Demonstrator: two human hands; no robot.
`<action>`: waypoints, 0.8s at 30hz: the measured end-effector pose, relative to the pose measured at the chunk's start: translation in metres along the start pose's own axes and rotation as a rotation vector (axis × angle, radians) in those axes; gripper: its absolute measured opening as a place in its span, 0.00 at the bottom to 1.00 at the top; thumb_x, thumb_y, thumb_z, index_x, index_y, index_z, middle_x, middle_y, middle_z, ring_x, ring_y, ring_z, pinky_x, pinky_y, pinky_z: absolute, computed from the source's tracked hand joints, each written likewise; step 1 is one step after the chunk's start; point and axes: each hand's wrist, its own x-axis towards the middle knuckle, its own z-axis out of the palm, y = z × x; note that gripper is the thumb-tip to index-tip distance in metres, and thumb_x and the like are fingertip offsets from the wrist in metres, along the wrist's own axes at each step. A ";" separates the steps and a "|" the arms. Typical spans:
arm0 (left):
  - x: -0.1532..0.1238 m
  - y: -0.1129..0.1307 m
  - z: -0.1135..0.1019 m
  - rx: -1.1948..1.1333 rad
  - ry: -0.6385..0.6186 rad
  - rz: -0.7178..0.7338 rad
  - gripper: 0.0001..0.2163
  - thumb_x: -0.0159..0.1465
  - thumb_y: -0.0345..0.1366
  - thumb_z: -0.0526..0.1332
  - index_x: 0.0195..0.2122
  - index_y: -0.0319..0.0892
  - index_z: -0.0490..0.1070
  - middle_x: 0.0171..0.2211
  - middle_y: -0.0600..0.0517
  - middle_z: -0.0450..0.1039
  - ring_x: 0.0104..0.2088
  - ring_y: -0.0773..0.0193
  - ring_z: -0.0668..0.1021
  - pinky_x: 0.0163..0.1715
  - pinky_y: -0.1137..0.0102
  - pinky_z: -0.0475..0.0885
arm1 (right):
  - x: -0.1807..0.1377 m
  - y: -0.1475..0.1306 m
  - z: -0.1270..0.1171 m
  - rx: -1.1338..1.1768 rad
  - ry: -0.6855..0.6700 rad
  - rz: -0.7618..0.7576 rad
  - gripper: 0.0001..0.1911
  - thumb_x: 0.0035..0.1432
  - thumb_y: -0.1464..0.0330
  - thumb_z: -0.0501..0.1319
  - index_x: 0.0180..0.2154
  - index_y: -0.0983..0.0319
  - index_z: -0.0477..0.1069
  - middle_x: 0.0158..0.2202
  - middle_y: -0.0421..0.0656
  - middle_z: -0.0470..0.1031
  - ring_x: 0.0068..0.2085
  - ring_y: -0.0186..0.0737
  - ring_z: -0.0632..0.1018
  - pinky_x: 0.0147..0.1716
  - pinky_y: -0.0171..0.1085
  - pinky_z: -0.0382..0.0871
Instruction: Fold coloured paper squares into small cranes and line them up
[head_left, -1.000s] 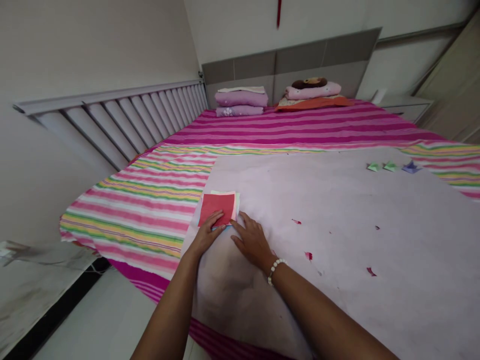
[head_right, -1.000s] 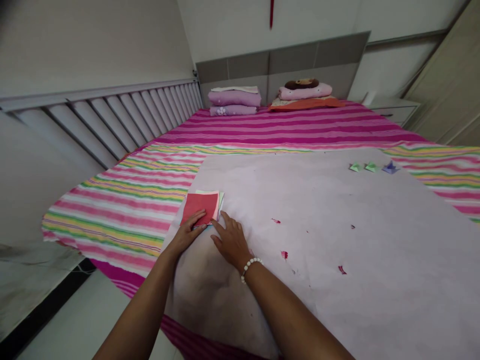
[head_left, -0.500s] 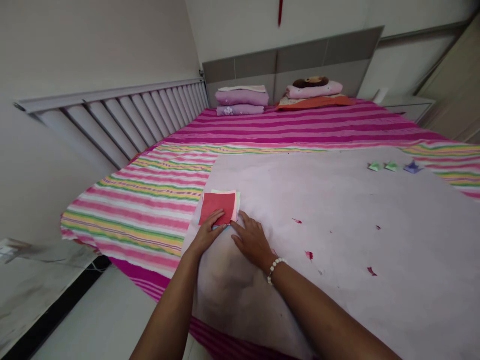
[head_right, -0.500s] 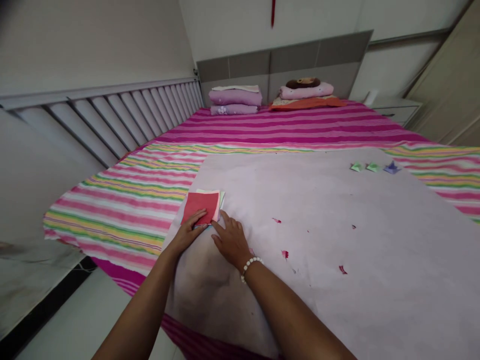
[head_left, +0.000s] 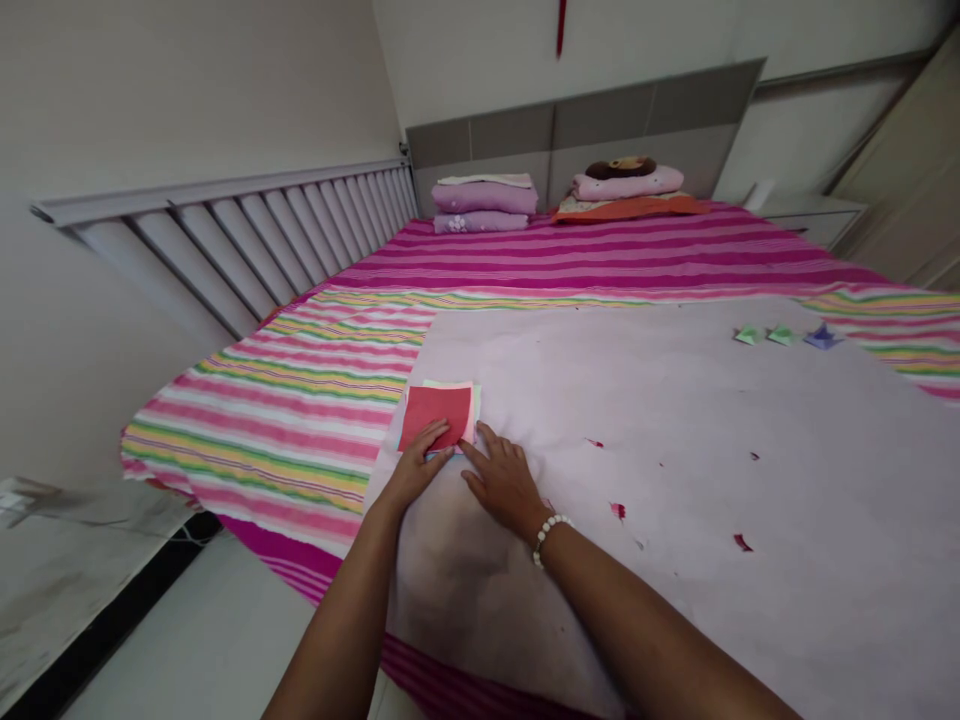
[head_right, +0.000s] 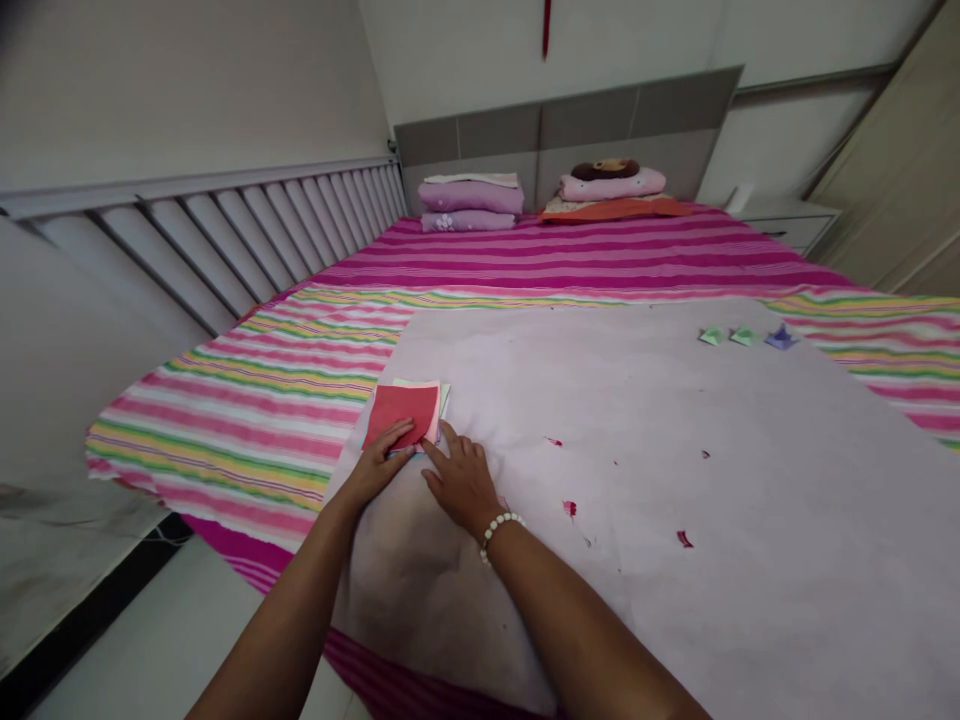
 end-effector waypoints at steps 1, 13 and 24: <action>0.000 0.000 0.001 -0.020 0.011 -0.007 0.21 0.59 0.46 0.62 0.51 0.44 0.72 0.59 0.46 0.68 0.62 0.55 0.65 0.64 0.55 0.55 | 0.000 0.000 0.000 0.004 -0.001 -0.001 0.24 0.62 0.63 0.58 0.60 0.55 0.63 0.65 0.52 0.56 0.53 0.53 0.67 0.49 0.49 0.60; 0.016 0.028 -0.019 -0.534 0.462 -0.223 0.18 0.59 0.49 0.62 0.38 0.38 0.76 0.37 0.47 0.81 0.46 0.54 0.79 0.51 0.59 0.70 | 0.000 0.001 -0.002 0.082 -0.062 0.056 0.25 0.64 0.61 0.55 0.62 0.53 0.60 0.66 0.51 0.55 0.56 0.53 0.66 0.52 0.50 0.57; -0.048 0.108 -0.043 -1.394 0.226 -0.457 0.18 0.71 0.32 0.44 0.53 0.38 0.70 0.39 0.46 0.82 0.41 0.65 0.82 0.50 0.70 0.72 | -0.016 0.009 -0.030 0.790 0.131 0.334 0.26 0.64 0.55 0.51 0.57 0.62 0.66 0.58 0.54 0.68 0.55 0.49 0.71 0.54 0.49 0.63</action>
